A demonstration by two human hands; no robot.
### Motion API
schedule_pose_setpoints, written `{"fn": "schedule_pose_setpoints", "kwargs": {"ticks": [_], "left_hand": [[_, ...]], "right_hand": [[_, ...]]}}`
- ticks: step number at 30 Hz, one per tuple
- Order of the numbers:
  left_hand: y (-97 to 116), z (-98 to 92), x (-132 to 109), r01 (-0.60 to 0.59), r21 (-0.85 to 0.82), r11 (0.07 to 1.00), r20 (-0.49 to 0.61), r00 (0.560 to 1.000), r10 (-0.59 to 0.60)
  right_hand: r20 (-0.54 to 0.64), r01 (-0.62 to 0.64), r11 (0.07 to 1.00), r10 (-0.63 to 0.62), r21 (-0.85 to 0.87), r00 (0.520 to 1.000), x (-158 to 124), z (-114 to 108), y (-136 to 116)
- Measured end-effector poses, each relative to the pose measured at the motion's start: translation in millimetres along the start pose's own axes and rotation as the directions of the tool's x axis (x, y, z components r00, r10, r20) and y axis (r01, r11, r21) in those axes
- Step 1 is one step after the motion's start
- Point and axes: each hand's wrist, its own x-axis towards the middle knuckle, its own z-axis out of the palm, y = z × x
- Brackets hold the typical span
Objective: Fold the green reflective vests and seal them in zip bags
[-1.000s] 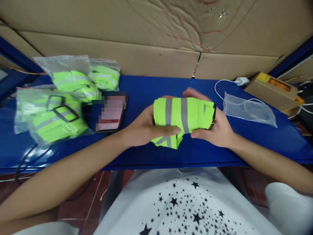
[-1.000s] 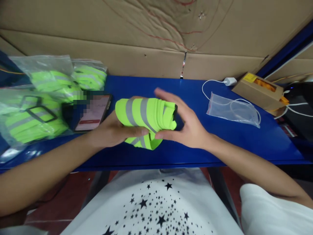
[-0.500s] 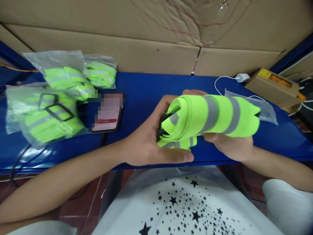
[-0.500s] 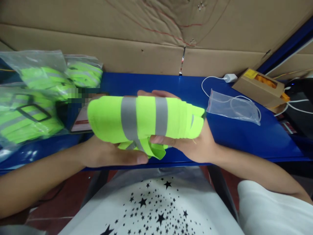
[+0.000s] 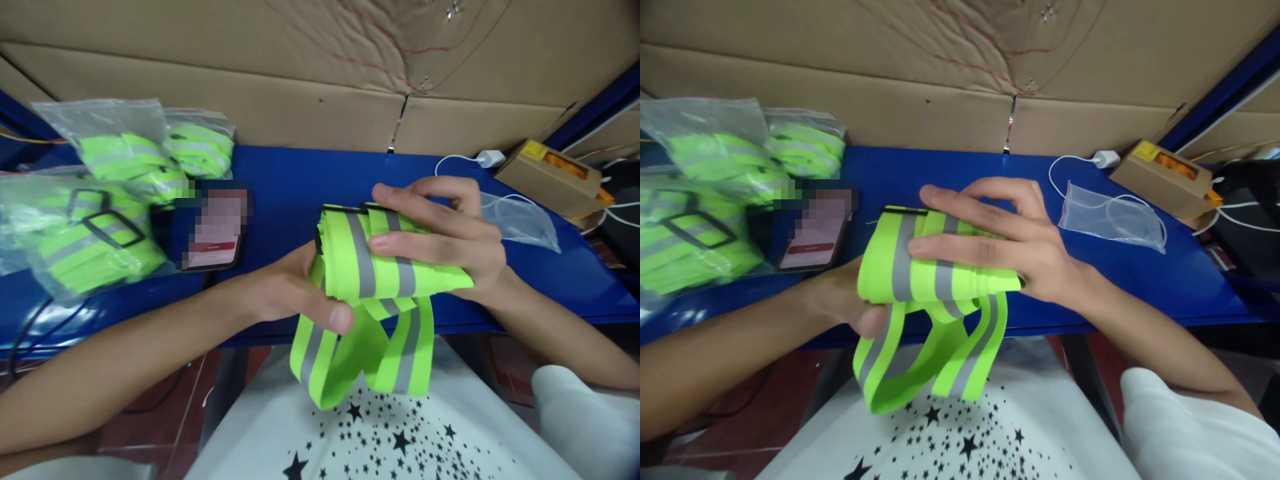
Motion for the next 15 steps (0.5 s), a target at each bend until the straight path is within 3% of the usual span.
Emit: {"fn": "schedule_pose_setpoints", "kwargs": {"ticks": [3,6,8,11,13,15], "left_hand": [[-1.6,0.7,-0.1,0.014,-0.136,0.991,-0.063,0.998,-0.023],[-3.2,0.6,2.6,0.033,-0.167,0.985,-0.216,0.974,-0.069],[-2.4,0.9,4.6,0.050,-0.157,0.986,-0.270,0.958,-0.092],[0.2,3.4,6.1,0.114,-0.090,0.989,-0.272,0.953,-0.134],[1.2,6.2,5.9,0.116,0.002,0.993,-0.301,0.947,-0.110],[0.6,8.9,5.3,0.074,0.114,0.991,-0.347,0.937,-0.031]], "right_hand": [[0.081,0.119,0.991,-0.114,-0.061,0.990,2.3,2.6,7.3],[0.209,0.129,0.988,-0.144,0.085,0.967,6.4,-1.9,10.8],[0.329,-0.003,0.958,-0.095,0.287,0.940,8.6,-12.7,12.3],[0.512,-0.284,0.790,-0.045,0.544,0.858,9.5,-34.0,11.6],[0.547,-0.414,0.658,0.004,0.629,0.837,8.7,-40.6,8.5],[0.484,-0.455,0.587,0.120,0.669,0.867,7.1,-35.0,3.6]]}}
